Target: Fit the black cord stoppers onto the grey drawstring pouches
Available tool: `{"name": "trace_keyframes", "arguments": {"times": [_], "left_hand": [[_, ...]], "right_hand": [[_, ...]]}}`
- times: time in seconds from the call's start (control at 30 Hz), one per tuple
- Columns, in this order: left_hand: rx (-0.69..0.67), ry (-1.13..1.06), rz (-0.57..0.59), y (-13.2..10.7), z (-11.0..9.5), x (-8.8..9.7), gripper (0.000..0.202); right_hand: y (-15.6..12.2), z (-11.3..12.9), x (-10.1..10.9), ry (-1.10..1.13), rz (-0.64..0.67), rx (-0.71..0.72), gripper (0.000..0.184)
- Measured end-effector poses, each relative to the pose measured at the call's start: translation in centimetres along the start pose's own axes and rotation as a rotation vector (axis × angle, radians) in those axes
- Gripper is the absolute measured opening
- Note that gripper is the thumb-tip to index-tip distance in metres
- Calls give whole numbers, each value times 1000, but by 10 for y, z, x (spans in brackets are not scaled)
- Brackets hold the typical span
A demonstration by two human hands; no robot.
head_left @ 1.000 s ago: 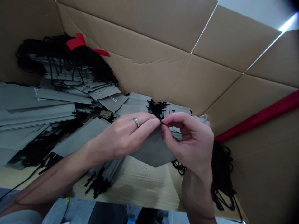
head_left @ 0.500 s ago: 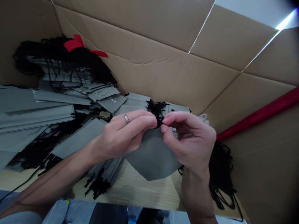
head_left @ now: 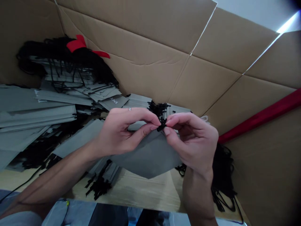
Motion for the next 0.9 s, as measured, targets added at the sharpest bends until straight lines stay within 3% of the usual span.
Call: {"name": "trace_keyframes", "arguments": {"times": [0.17,0.33,0.43,0.57,0.7,0.9], "left_hand": [[-114,194,33,-6,-7,3,21],[-283,404,76,-10,-13,2,13],[-349,450,113,-9,-17,-2,20],[-212,401,105,-7,-13,-5,18],[-30,201,101,-7,-5,-7,20],[56,15,68,-6,2,-7,13]], "right_hand": [[-2,-3,-2,-10,7,14,23],[-3,-5,-2,-37,-4,15,26],[-3,-6,-3,-45,-3,24,27],[-3,-6,-4,-13,2,28,27],[-2,-4,-4,31,8,22,27],[2,-2,-4,80,7,-17,23]]}}
Point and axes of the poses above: each hand's wrist, its own y-axis towards the middle knuckle, its own x-axis out of the back of the hand, z = x × y, the point moved 4 cm from there along y, towards the middle knuckle, and after that the axes turned 6 degrees about y, right-handed, at the moved point
